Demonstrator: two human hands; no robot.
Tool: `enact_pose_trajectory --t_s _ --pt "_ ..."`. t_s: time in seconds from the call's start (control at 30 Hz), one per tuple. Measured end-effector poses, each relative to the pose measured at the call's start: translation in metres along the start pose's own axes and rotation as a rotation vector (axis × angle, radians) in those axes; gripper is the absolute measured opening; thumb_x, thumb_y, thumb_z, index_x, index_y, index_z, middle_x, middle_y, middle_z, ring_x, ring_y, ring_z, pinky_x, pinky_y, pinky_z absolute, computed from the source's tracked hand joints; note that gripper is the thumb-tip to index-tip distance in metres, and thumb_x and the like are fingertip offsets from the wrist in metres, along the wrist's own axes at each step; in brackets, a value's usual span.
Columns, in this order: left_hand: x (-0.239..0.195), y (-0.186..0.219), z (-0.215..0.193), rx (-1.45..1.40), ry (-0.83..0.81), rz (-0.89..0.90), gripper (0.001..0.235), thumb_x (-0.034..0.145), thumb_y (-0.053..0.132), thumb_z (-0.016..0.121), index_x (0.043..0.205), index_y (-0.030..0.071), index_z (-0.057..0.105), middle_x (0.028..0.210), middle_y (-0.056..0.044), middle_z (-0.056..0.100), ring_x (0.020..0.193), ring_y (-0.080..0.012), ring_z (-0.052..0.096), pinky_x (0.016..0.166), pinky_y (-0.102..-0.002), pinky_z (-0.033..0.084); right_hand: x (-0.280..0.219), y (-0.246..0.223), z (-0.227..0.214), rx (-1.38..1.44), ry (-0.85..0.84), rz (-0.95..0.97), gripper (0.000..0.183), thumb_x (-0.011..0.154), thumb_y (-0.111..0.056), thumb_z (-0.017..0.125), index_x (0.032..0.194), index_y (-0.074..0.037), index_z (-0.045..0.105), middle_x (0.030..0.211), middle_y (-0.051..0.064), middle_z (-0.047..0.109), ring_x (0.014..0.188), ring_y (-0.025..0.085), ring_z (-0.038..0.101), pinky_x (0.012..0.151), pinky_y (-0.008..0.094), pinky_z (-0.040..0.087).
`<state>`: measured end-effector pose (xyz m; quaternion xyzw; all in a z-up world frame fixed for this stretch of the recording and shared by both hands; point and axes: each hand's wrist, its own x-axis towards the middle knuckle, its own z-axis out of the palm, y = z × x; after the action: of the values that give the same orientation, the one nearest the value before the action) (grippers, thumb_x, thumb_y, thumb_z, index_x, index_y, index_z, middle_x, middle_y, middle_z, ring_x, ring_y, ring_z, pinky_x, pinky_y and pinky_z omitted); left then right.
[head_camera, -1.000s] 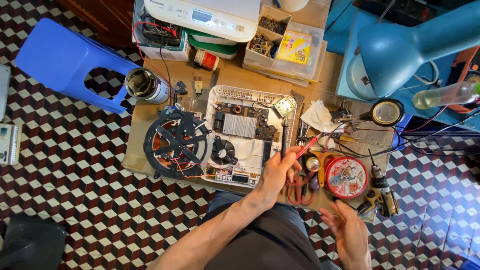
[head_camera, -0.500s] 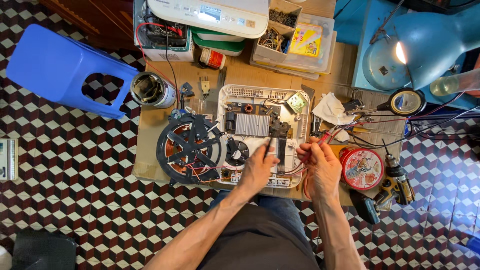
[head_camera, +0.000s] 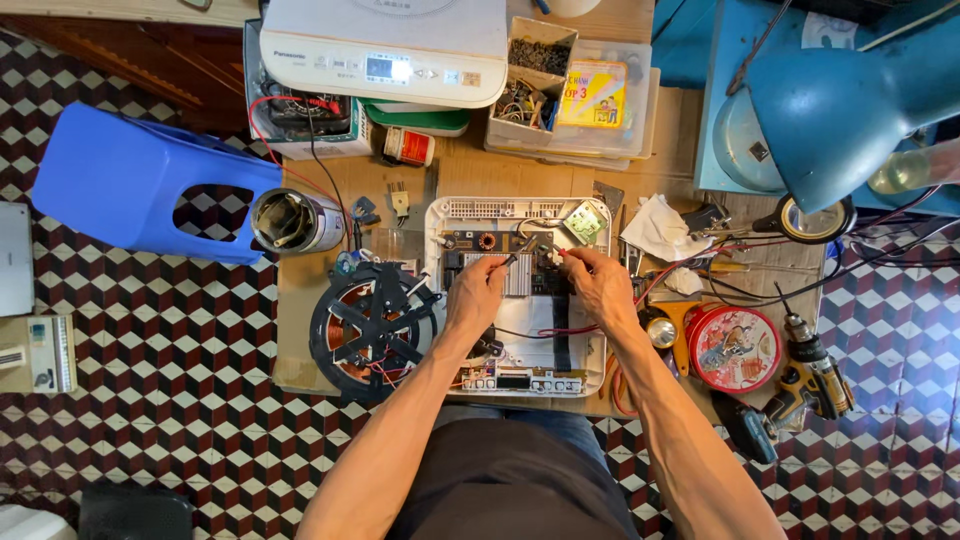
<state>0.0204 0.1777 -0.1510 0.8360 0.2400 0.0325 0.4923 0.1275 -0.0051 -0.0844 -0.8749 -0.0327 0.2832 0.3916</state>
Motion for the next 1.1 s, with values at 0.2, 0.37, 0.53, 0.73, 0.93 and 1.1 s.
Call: enact_pose_trajectory --t_s 0.2,0.37,0.53,0.73,0.93,1.1 --pt "0.011 0.01 -0.002 0.194 -0.122 -0.05 0.026 0.096 0.022 0.062 0.117 0.012 0.074 0.101 -0.015 0.071 0.088 -0.0371 0.069 0.074 -0.046 0.054 0.02 0.019 0.009 0.089 -0.031 0.023 0.036 0.095 -0.031 0.061 0.12 -0.008 0.073 0.09 0.01 0.077 0.08 0.017 0.071 0.074 0.03 0.054" --pt "0.017 0.018 -0.005 0.264 -0.118 -0.03 0.024 0.097 0.023 0.062 0.116 0.014 0.074 0.102 -0.013 0.07 0.083 -0.0356 0.07 0.069 -0.045 0.056 0.034 0.024 0.013 0.102 -0.058 0.077 0.033 0.097 -0.027 0.061 0.119 -0.006 0.075 0.088 0.012 0.076 0.076 0.019 0.066 0.07 0.032 0.052" --pt "0.022 0.011 -0.004 0.297 -0.129 -0.055 0.025 0.096 0.024 0.063 0.116 0.016 0.076 0.099 -0.012 0.07 0.08 -0.0352 0.069 0.068 -0.045 0.055 0.04 0.025 0.013 0.105 -0.046 0.019 0.033 0.096 -0.027 0.061 0.118 -0.006 0.074 0.088 0.01 0.077 0.074 0.016 0.068 0.069 0.031 0.053" --pt "0.021 0.009 -0.006 0.259 -0.161 -0.056 0.025 0.098 0.024 0.061 0.119 0.016 0.074 0.095 -0.009 0.068 0.074 -0.0296 0.068 0.064 -0.042 0.054 0.046 0.027 0.018 0.034 -0.091 0.088 0.035 0.097 -0.03 0.061 0.121 -0.007 0.073 0.085 0.014 0.075 0.069 0.021 0.066 0.065 0.034 0.053" --pt "0.023 0.009 -0.005 0.257 -0.16 -0.071 0.025 0.098 0.024 0.062 0.118 0.015 0.074 0.092 -0.008 0.069 0.073 -0.0304 0.067 0.063 -0.043 0.052 0.052 0.032 0.02 -0.025 -0.083 0.055 0.034 0.097 -0.031 0.062 0.12 -0.009 0.074 0.082 0.014 0.074 0.067 0.021 0.068 0.064 0.034 0.053" --pt "0.022 0.006 -0.002 0.256 -0.142 -0.053 0.025 0.098 0.023 0.061 0.116 0.014 0.074 0.098 -0.009 0.073 0.076 -0.0319 0.07 0.066 -0.043 0.055 0.054 0.037 0.022 -0.049 -0.091 0.063 0.033 0.098 -0.031 0.061 0.119 -0.009 0.074 0.076 0.016 0.073 0.062 0.022 0.067 0.061 0.035 0.052"
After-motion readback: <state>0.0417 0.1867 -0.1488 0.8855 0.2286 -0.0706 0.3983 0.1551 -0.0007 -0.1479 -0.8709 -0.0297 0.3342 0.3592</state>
